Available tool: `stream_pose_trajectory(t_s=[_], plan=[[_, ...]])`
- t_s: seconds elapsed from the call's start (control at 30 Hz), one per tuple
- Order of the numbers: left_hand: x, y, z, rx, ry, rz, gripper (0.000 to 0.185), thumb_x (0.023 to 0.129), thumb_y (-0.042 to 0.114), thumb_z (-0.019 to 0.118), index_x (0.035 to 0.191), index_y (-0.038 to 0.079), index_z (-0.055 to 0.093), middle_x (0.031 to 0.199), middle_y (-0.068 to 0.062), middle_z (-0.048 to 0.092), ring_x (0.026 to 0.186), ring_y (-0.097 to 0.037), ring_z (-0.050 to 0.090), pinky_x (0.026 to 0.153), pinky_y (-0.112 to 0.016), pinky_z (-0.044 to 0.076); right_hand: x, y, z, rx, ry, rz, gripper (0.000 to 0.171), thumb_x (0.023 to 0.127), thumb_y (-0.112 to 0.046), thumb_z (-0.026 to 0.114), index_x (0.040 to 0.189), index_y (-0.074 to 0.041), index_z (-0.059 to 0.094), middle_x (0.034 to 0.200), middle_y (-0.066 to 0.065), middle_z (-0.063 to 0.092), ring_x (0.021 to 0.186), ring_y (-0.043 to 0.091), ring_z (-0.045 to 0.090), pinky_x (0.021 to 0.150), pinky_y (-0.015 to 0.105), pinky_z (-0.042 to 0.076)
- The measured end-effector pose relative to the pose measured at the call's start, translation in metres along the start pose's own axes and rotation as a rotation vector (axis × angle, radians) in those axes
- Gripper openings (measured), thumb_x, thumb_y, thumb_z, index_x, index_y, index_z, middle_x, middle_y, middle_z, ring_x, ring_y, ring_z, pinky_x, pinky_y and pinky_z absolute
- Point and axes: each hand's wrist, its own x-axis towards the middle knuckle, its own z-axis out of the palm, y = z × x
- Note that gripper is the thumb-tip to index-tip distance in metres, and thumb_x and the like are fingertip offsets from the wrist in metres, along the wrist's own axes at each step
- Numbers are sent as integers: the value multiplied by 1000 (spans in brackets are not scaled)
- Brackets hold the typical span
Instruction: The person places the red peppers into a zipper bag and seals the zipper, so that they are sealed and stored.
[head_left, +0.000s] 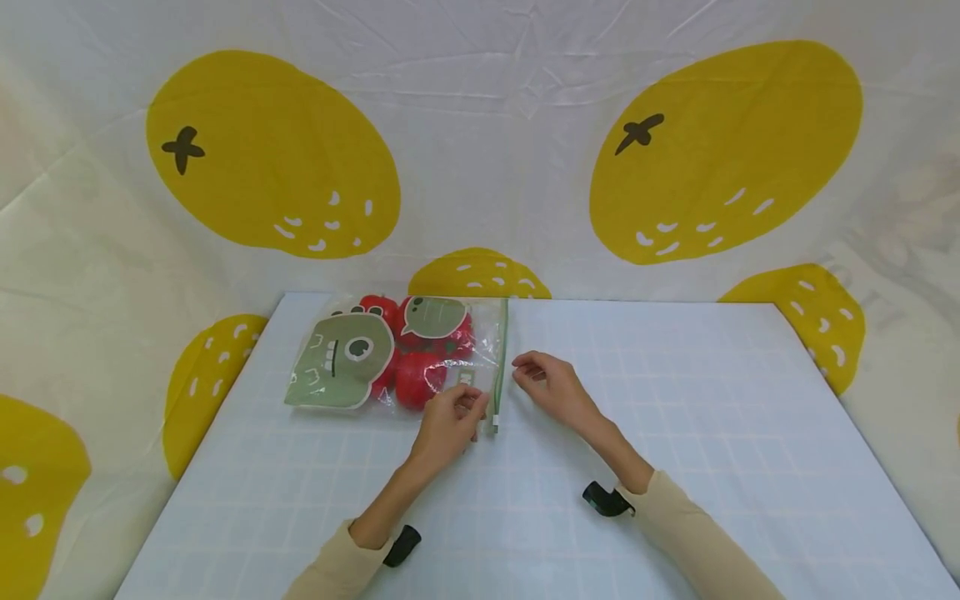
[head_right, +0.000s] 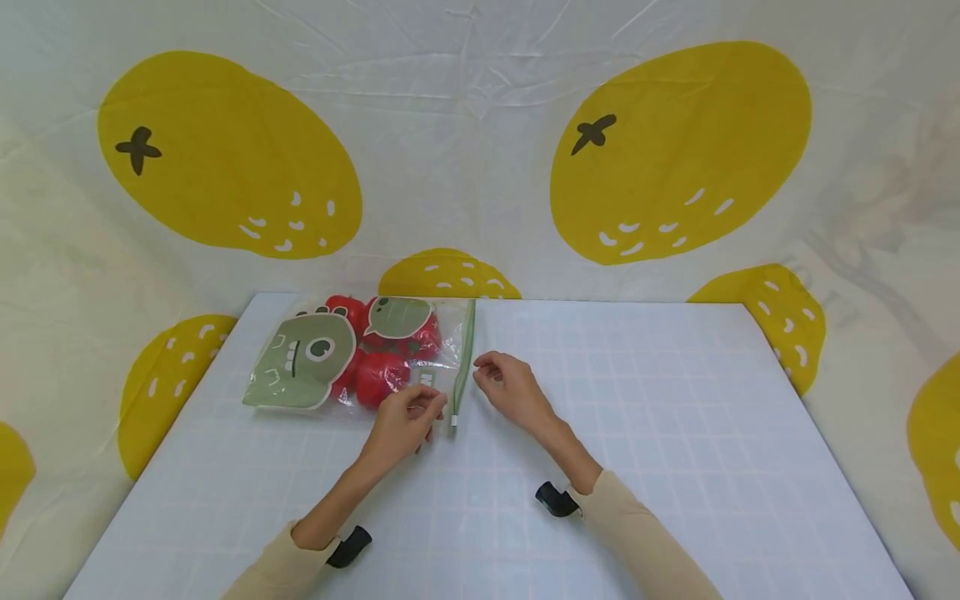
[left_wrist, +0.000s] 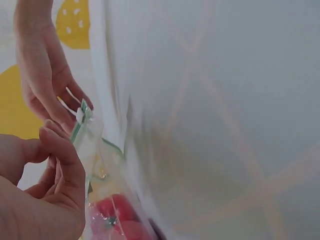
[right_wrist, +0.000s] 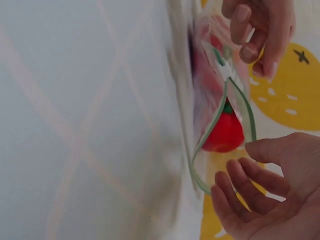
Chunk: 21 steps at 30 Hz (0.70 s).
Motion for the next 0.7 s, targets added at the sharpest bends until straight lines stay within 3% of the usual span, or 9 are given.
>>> stream_pose_trajectory(t_s=[0.27,0.4,0.7], plan=[[-15,-8,0,-132,-1,-134,28,90,35,64,92,8,65,77,-15,66,51,-26,59,42,-28,50,-13,-5,5,-49,-18,-10,23,91,-14,64,109,-1,64,102,6,67,93,17,61,86,38,52],[-22,-11,2,-183,-43,-206,34,90,37,63,90,4,66,78,-16,67,54,-24,63,48,-29,53,-20,-9,8,-54,-29,9,23,90,-16,66,109,-3,65,103,4,67,95,17,62,88,39,52],[-29,-16,9,-328,-123,-289,41,92,35,61,93,-5,68,78,-12,70,66,-23,69,58,-35,57,-32,-18,14,-29,-41,-4,21,88,-16,68,106,-5,65,97,1,67,91,15,62,85,36,53]])
